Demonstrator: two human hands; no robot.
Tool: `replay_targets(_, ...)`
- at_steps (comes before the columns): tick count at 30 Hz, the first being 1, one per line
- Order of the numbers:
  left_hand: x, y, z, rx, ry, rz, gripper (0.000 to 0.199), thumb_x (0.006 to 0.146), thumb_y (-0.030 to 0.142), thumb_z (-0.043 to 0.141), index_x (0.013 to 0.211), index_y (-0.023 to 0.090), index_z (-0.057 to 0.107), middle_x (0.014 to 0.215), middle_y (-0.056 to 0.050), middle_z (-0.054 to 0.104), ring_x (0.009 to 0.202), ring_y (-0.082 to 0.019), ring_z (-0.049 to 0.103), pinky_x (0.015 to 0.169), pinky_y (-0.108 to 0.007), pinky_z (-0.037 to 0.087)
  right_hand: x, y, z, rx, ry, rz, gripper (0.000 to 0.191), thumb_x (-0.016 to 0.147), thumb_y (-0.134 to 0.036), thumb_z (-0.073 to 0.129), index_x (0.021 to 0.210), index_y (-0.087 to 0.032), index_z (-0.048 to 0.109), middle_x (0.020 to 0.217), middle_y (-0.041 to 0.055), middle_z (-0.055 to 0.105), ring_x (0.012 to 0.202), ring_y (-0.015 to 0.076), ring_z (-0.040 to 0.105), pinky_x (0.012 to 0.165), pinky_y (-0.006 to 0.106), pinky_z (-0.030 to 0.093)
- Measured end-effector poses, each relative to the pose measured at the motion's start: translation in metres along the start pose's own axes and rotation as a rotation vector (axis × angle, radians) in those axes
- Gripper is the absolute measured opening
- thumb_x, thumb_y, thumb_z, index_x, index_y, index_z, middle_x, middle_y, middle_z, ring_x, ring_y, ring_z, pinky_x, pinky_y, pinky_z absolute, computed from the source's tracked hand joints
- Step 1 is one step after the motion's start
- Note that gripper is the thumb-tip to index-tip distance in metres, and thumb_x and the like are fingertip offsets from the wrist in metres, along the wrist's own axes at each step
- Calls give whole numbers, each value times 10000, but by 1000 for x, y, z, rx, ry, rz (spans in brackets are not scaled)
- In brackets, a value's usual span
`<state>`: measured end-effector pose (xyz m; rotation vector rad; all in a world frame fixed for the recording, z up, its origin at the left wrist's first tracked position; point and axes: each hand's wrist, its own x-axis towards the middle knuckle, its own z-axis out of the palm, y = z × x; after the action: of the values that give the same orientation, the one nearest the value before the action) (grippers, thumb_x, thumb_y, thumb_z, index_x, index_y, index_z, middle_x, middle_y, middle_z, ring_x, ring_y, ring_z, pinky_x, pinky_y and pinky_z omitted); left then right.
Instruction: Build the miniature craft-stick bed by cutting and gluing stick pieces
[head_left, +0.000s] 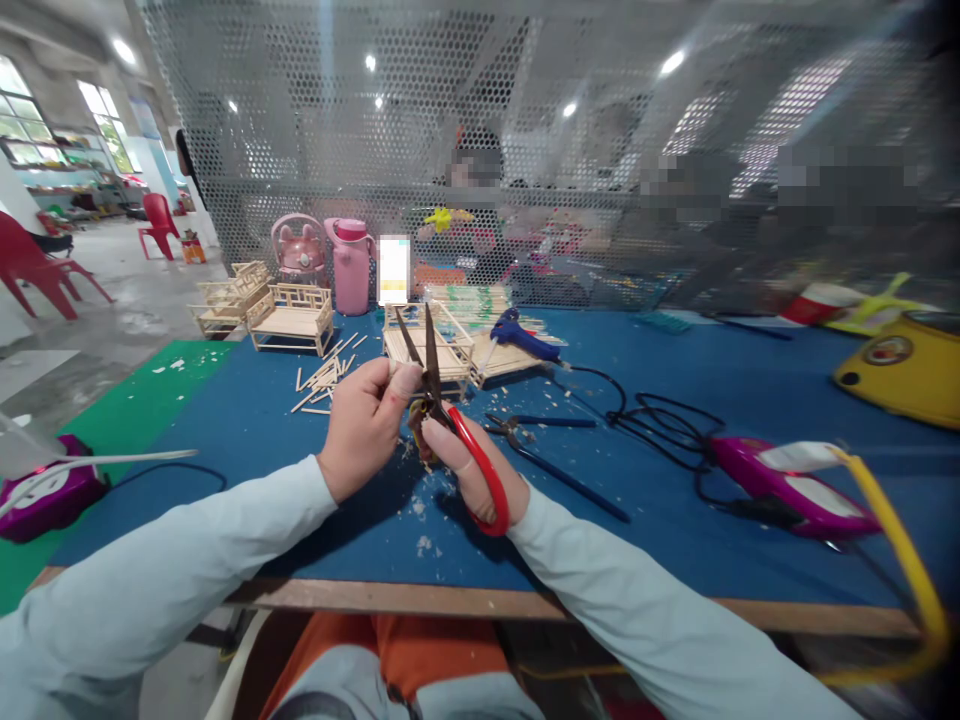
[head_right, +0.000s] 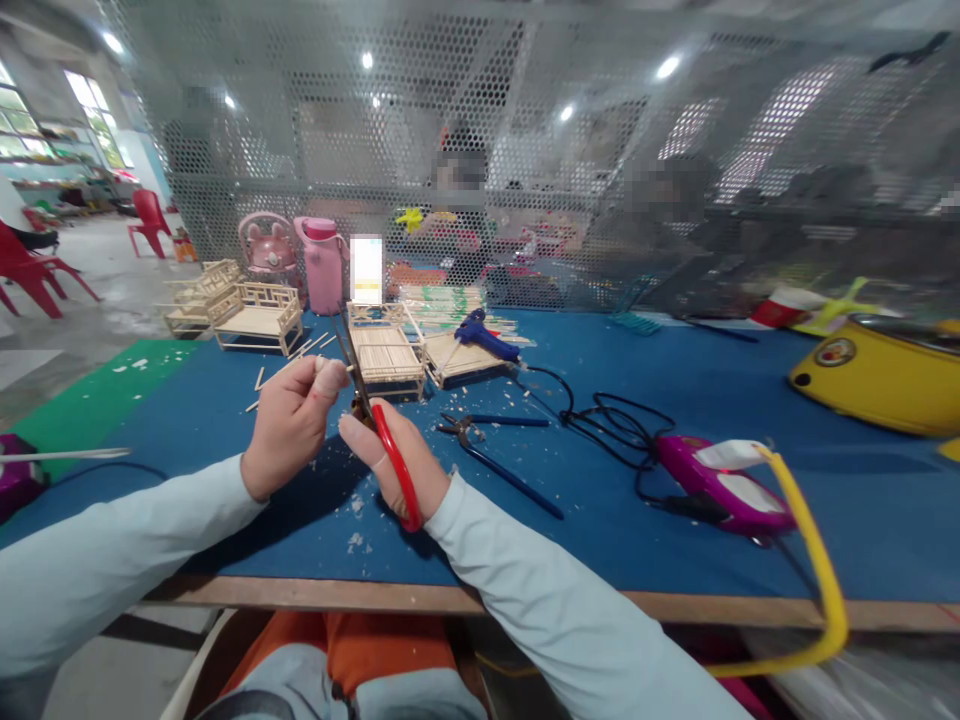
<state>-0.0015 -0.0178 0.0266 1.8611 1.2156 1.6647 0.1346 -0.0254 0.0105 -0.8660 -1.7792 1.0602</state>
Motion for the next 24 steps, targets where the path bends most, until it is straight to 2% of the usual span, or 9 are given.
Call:
replay_targets(5, 0, 1, 0, -1, -26, 6, 388, 866, 412, 436, 561, 175, 402, 544, 36, 376, 547, -93, 349, 537, -227, 291, -2, 0, 0, -8, 3, -9, 383, 801, -575, 458, 761, -194, 473, 728, -2, 488, 677, 136, 442, 652, 290, 399)
replay_targets(13, 1, 3, -1, -71, -13, -53, 369, 859, 445, 432, 616, 171, 477, 573, 32, 428, 556, -92, 368, 549, -218, 317, -2, 1, -1, -74, -29, -29, 402, 818, -590, 410, 792, -193, 467, 714, -2, 455, 651, 135, 409, 618, 293, 372)
replay_targets(24, 2, 2, -2, 0, -15, 1, 373, 863, 383, 447, 557, 176, 398, 554, 37, 375, 552, -92, 343, 547, -232, 295, -3, 2, -1, -82, -44, -16, 435, 807, -626, 397, 778, -197, 463, 723, 4, 467, 657, 140, 412, 623, 296, 373)
